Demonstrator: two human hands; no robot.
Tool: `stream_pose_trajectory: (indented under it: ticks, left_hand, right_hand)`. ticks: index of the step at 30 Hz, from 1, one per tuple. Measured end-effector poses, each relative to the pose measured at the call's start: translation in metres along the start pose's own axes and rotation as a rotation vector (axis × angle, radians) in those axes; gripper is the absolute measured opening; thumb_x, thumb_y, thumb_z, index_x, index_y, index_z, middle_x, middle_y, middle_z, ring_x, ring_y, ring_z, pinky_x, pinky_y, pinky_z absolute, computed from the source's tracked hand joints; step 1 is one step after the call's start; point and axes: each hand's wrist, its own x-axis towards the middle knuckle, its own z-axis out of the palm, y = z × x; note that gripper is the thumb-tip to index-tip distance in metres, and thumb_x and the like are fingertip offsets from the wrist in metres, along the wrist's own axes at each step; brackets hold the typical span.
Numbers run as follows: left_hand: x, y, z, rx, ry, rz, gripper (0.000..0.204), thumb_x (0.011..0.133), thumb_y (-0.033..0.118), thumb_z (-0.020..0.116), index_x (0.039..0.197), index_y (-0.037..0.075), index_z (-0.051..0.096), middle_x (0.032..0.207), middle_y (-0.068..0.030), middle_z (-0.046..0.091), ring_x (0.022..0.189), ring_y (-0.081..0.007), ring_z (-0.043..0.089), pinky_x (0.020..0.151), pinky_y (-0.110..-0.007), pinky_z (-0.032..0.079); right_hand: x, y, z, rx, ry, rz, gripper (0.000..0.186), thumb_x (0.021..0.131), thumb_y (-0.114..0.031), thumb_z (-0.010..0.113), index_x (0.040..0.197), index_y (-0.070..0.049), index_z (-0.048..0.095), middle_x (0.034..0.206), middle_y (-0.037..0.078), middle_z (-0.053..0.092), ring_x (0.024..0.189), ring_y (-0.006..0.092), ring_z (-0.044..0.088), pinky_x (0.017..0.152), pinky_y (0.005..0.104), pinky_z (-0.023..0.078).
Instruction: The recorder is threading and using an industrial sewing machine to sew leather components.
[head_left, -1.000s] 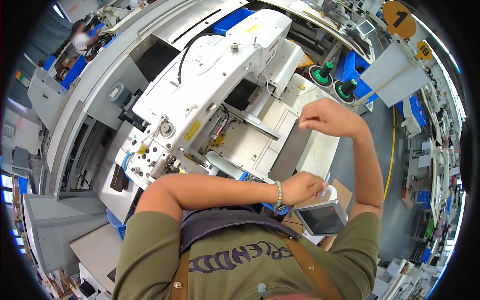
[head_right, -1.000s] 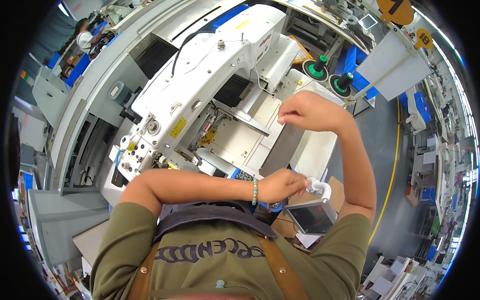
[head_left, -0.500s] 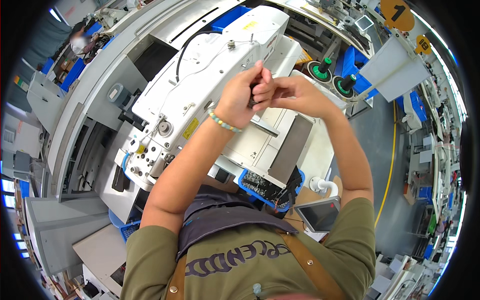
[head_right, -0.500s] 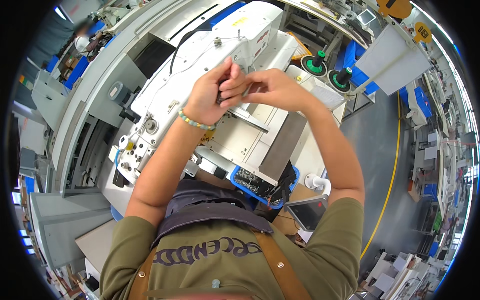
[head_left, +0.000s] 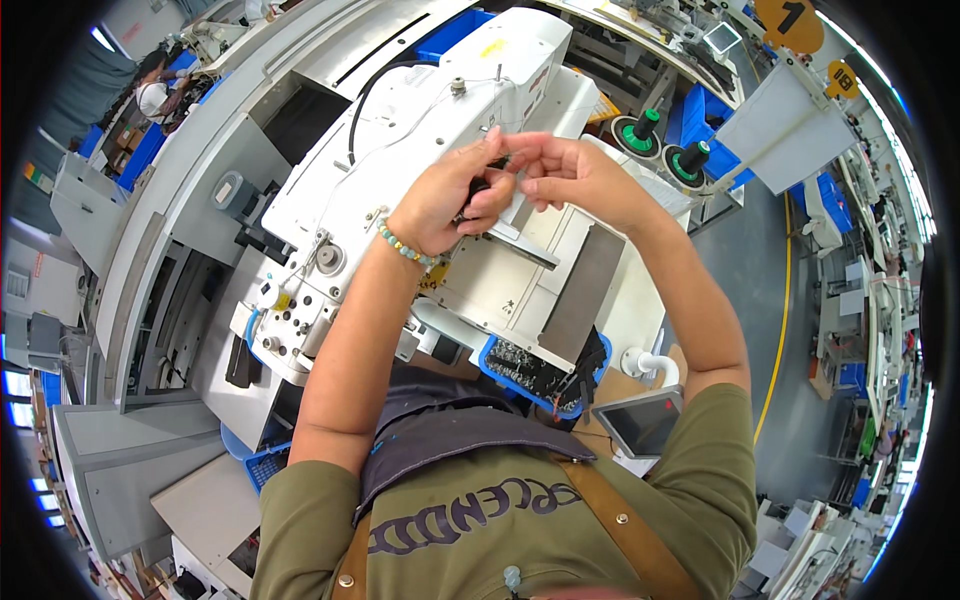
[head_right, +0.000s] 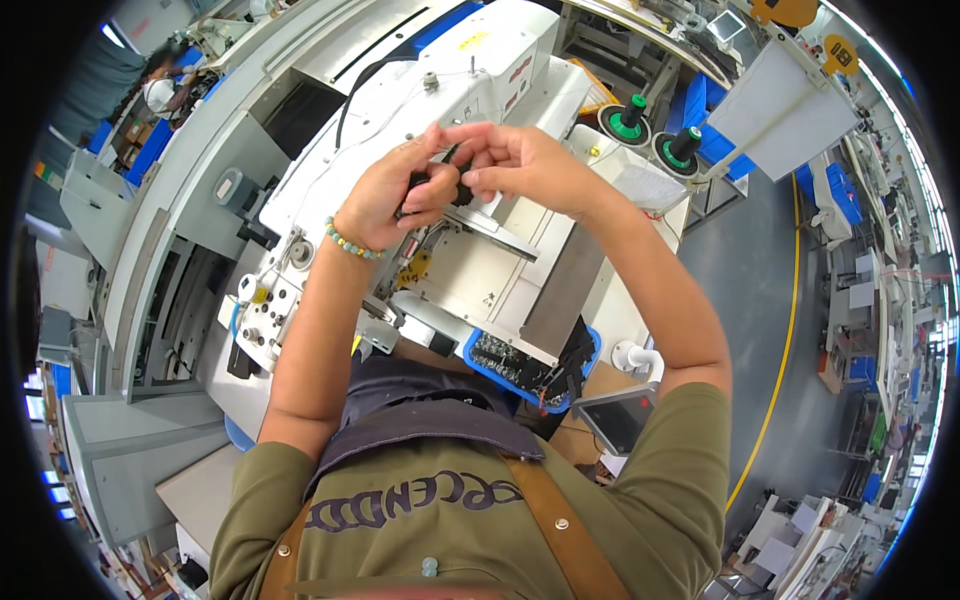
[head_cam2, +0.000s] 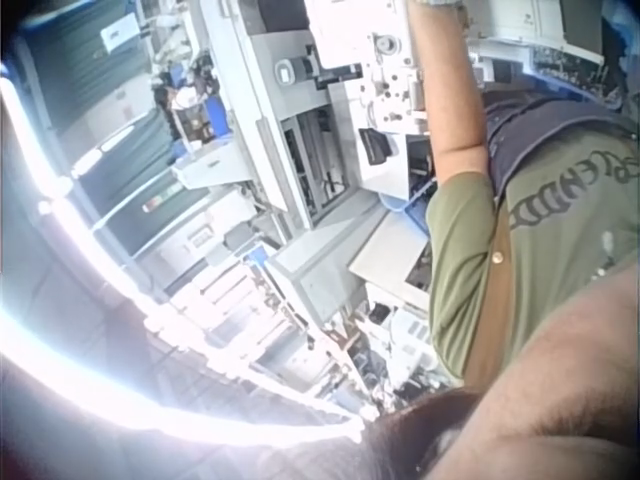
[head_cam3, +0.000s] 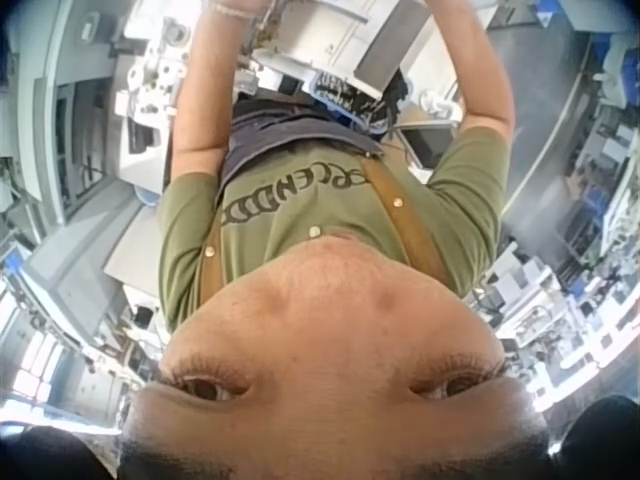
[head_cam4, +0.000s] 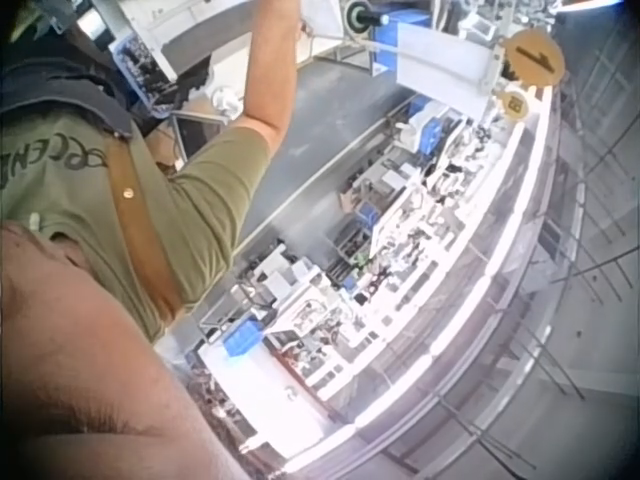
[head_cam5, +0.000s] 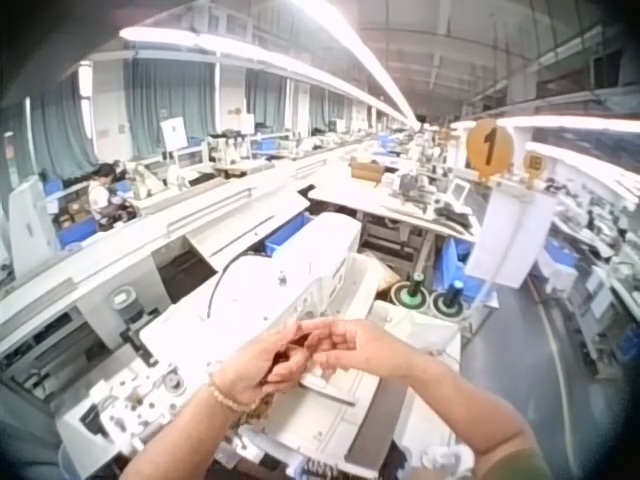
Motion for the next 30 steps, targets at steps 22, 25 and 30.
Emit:
stream_pose_trajectory:
  ticks: [22,25,30]
  left_hand:
    - [-0.012,0.010,0.008,0.457,0.158,0.101,0.056,0.111,0.044,0.033,0.143,0.003,0.055,0.054,0.0071,0.030,0.043,-0.0032,0.023,0.039,-0.019,0.024]
    - [-0.015,0.009,0.010,0.547,0.190,0.132,0.058,0.111,0.046,0.034,0.140,0.003,0.058,0.055,0.0073,0.031,0.043,-0.0034,0.024,0.040,-0.019,0.023]
    - [-0.027,-0.011,0.003,0.739,0.182,-0.059,0.045,0.109,0.038,0.042,0.120,0.007,0.073,0.059,0.0058,0.041,0.051,-0.0025,0.034,0.046,-0.021,0.032]
  right_hand:
    - [0.021,0.024,0.006,-0.157,-0.047,-0.077,0.027,0.085,-0.021,0.077,0.104,-0.001,0.073,0.081,-0.001,0.064,0.075,0.0094,0.057,0.069,0.0259,0.046]
    - [0.013,0.019,-0.007,-0.357,-0.121,-0.030,0.022,0.084,-0.019,0.076,0.097,-0.002,0.074,0.081,0.001,0.067,0.074,0.0098,0.060,0.070,0.0265,0.048]
    - [-0.017,0.007,-0.035,-0.895,-0.471,0.159,0.022,0.084,-0.017,0.074,0.103,-0.006,0.077,0.090,0.007,0.073,0.082,0.0194,0.067,0.076,0.0331,0.053]
